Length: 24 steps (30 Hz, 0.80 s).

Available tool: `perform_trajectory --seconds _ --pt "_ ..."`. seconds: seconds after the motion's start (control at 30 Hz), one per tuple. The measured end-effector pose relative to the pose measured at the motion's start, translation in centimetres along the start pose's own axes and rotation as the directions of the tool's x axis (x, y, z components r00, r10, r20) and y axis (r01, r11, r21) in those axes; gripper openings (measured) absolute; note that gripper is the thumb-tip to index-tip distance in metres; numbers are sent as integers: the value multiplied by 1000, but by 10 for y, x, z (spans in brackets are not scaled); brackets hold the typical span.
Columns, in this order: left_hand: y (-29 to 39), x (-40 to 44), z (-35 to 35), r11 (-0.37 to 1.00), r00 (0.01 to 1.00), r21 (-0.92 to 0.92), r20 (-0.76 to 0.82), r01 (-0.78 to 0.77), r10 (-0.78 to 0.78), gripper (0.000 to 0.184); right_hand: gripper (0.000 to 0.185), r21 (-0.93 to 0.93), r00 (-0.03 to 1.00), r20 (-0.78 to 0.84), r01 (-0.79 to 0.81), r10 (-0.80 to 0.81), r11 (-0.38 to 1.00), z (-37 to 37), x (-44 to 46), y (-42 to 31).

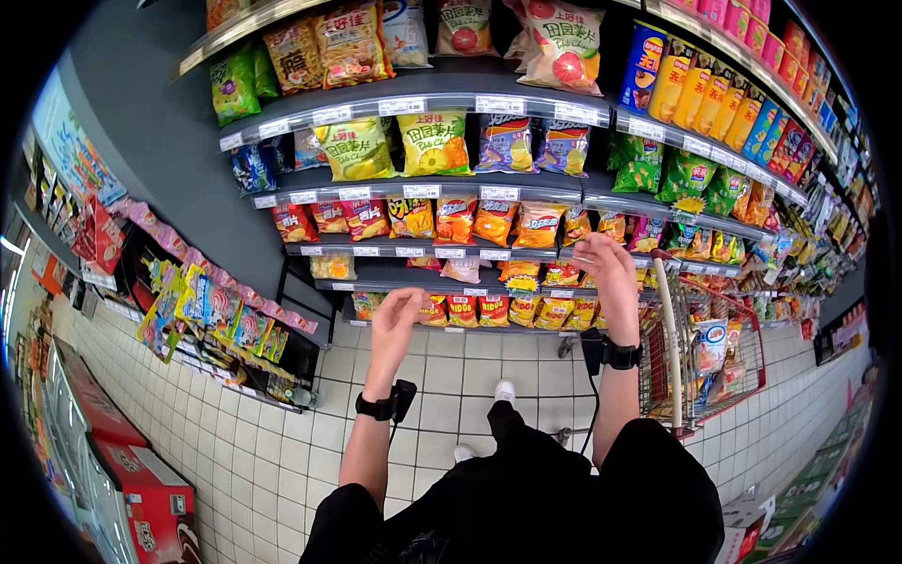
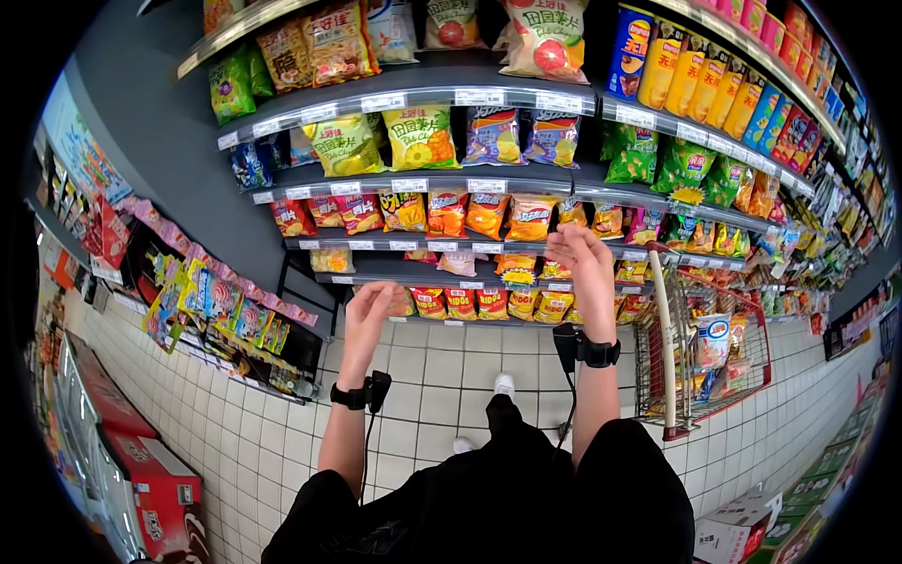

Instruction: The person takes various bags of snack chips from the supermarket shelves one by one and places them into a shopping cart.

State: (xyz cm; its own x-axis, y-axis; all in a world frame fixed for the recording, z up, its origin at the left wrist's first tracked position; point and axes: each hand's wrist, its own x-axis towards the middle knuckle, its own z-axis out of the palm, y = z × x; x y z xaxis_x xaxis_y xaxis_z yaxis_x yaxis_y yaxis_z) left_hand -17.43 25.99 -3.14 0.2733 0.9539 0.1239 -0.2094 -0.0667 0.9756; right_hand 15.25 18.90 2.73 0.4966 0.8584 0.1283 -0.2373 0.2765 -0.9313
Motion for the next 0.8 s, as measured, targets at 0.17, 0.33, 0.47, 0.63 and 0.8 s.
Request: perform_trajectory --seconds 0.17,0.33,0.47,0.63,0.8 --pt "21 70 48 996 988 42 132 -83 76 23 24 37 997 -36 67 -65 997 -17 57 -11" --pt "51 152 113 983 967 76 208 -167 149 25 25 51 981 -29 191 -190 980 -36 129 -42" --pt "74 213 171 947 926 114 272 -299 260 28 30 -7 961 -7 275 -275 961 -43 189 -72" --pt "93 277 234 914 891 100 286 -393 352 36 32 37 939 40 341 -343 939 -41 247 -95" --pt "100 317 267 841 844 169 274 -514 460 39 34 47 920 60 386 -388 921 -28 289 -102"
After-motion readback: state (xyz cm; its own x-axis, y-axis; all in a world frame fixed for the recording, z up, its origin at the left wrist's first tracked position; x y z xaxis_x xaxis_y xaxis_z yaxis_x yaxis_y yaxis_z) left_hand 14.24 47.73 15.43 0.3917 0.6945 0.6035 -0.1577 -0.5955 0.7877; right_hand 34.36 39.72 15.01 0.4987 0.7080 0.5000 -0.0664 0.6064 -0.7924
